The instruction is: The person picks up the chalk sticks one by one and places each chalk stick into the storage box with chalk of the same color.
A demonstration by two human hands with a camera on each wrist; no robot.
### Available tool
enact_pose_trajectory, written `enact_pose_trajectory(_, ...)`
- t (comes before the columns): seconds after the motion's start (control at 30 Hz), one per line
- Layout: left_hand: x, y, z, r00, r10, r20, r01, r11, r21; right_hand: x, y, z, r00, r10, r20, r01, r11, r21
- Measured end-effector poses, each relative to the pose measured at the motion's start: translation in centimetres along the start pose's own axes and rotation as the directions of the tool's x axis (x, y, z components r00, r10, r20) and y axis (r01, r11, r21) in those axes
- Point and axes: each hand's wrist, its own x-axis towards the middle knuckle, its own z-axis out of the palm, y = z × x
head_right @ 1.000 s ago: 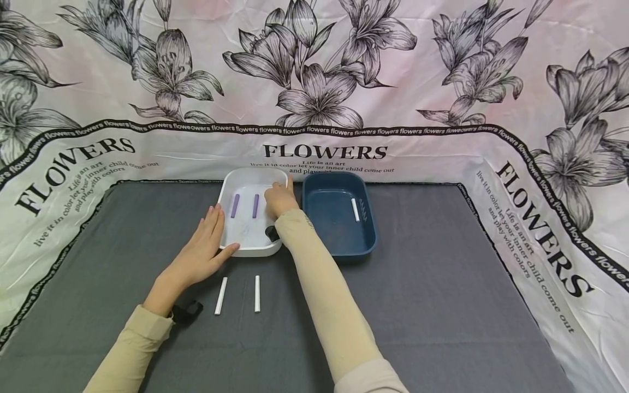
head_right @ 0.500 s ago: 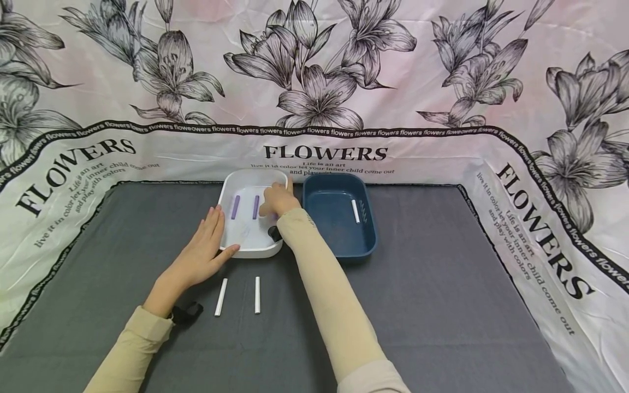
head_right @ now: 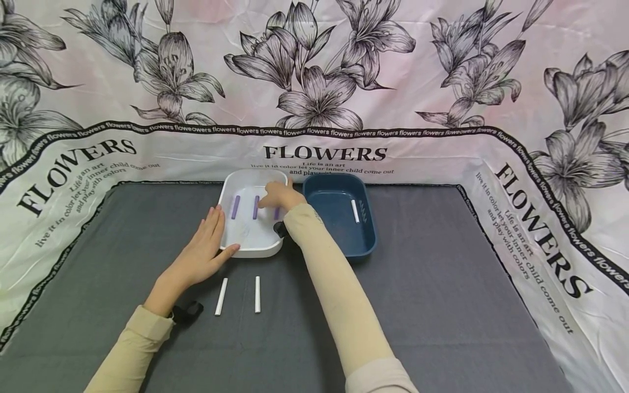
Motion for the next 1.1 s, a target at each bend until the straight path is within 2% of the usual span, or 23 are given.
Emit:
enact_pose_trajectory(0.27,0.0,-0.2,0.2,1.0,0.008,-0.01,-0.008,1.0,-0.005,-1.0,-0.5,-1.0,0.997,-0.069,-0.017,0.067,0.994,-0.087)
enact_pose_trajectory(0.47,0.0,-0.1,0.0,1.0,0.005,-0.002,-0.005,1.0,-0.001,-2.2,-0.7,-1.6,0.989,-0.128,-0.068,0.119,0.984,-0.13)
enact_pose_trajectory(0.73,0.0,0.0,0.0,1.0,0.008,-0.009,-0.008,1.0,-0.004,-5.6,-1.0,-2.2,0.97,-0.164,-0.181,0.13,0.973,-0.19)
enact_pose_trajectory(0.9,0.0,-0.1,0.1,1.0,0.006,-0.011,-0.006,1.0,0.001,-8.3,-0.9,-1.8,0.943,-0.2,-0.266,0.137,0.962,-0.238)
enact_pose_trajectory(1.1,0.1,-0.2,0.2,1.0,0.01,-0.007,-0.01,1.0,0.004,-12.1,-0.4,-1.0,0.874,-0.289,-0.391,0.189,0.943,-0.274)
